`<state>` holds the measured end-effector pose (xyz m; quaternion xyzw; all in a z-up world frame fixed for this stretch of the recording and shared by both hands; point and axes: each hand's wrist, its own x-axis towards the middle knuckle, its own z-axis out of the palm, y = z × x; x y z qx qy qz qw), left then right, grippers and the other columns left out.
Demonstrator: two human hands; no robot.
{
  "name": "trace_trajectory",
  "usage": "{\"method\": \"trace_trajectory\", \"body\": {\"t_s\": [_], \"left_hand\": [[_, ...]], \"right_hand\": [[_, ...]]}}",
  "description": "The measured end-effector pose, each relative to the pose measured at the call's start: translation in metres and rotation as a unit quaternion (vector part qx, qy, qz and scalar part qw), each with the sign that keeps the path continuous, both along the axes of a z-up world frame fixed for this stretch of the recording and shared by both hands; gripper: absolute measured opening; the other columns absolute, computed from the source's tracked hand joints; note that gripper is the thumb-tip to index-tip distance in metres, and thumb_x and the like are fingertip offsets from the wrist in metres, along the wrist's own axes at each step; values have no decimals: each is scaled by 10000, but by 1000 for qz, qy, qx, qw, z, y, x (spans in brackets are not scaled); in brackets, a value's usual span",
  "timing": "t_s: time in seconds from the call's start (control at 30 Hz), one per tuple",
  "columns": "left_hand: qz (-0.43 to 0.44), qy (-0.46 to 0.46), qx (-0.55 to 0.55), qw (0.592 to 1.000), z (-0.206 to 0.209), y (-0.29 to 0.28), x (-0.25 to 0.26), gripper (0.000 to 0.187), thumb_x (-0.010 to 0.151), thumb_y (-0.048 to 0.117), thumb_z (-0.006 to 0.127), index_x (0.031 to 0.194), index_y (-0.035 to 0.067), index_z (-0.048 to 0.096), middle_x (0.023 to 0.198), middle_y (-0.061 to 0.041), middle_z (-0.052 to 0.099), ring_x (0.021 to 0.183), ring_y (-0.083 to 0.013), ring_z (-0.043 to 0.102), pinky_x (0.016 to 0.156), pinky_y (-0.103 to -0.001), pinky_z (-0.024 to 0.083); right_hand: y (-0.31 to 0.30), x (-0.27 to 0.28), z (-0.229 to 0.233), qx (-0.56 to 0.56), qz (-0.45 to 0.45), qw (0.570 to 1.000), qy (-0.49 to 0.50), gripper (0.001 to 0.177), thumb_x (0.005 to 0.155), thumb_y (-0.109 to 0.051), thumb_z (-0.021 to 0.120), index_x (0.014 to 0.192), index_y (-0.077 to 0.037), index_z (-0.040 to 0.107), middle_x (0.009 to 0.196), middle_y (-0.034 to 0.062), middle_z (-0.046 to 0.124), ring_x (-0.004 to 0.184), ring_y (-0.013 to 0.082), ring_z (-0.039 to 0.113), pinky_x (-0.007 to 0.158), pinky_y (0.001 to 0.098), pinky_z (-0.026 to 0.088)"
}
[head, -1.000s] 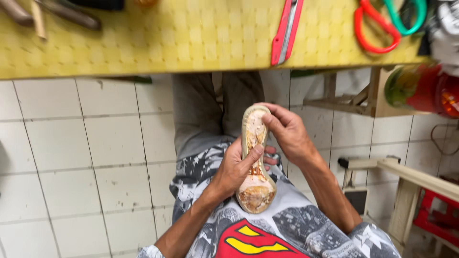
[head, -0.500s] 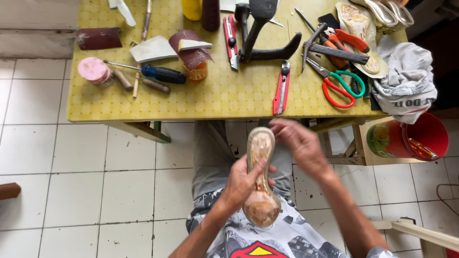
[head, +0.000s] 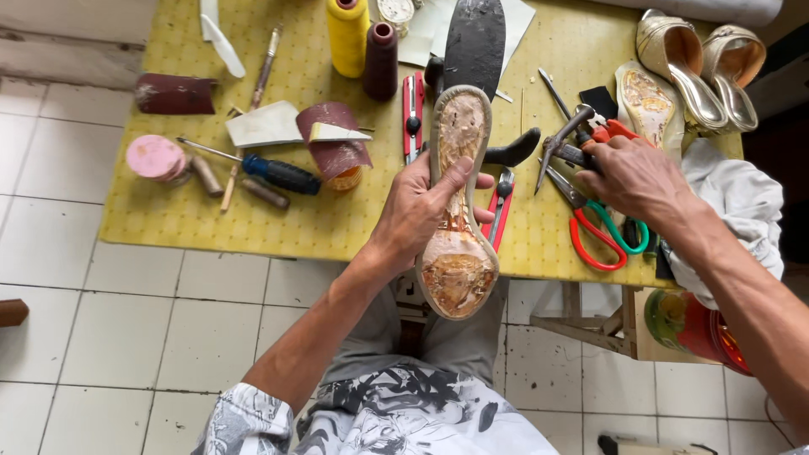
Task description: The person uses a hammer to tap the sole of a shoe, then folds and tucks the upper material around the heel. They use a utility knife to trim excess material from the shoe's edge and inspect the finished work.
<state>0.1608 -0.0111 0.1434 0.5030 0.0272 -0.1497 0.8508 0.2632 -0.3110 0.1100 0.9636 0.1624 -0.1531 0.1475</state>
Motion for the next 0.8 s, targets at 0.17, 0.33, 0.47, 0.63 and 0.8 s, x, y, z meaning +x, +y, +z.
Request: {"method": "trace_trajectory", "body": {"t_s": [0.17, 0.33, 0.47, 0.63, 0.8], "left_hand": [[-16, -13, -39, 999, -12, -2, 22, 465, 933, 263, 520, 1264, -57, 459, 999, -239, 697, 596, -202, 685, 483, -309, 605], [-69, 17, -109, 991, -28, -3, 29, 399, 976, 245, 512, 1249, -45, 485, 955, -148, 656, 653, -175, 654, 549, -289, 599], [-73, 49, -113, 990, -10, 0, 29, 331, 974, 250, 509, 1178, -11, 498, 935, -140, 656, 657, -196, 682, 571, -322, 616], [-61, 93, -100, 989, -4, -3, 27, 335, 960, 275, 515, 1171, 15, 499, 939, -108, 656, 604, -177, 655, 508, -318, 566], [-33, 152, -138, 978, 5, -10, 26, 329, 942, 273, 537, 1142, 12, 520, 932, -119, 633, 575, -174, 620, 504, -320, 538]], "right_hand": [[-16, 17, -24, 35, 19, 999, 3, 382, 968, -369, 556, 1248, -109, 559, 1088, 161, 597, 895, 298, 638, 747, 439, 572], [-13, 22, -7, 53, 31, 998, 30, 277, 1002, -267, 452, 1130, -31, 521, 1204, 304, 557, 1416, 416, 438, 885, 547, 554], [15, 24, 35, 31, -71, 994, 77, 349, 1083, -327, 327, 1107, -27, 504, 1011, 198, 638, 759, 331, 670, 717, 506, 605], [10, -2, 69, 384, -234, 891, -57, 320, 1118, -115, 456, 1386, 37, 542, 869, 93, 457, 719, 193, 405, 577, 360, 351], [20, -20, 84, 604, -252, 755, -37, 396, 1027, -439, 355, 1349, -209, 381, 747, 5, 405, 467, 138, 370, 415, 274, 310]]}}
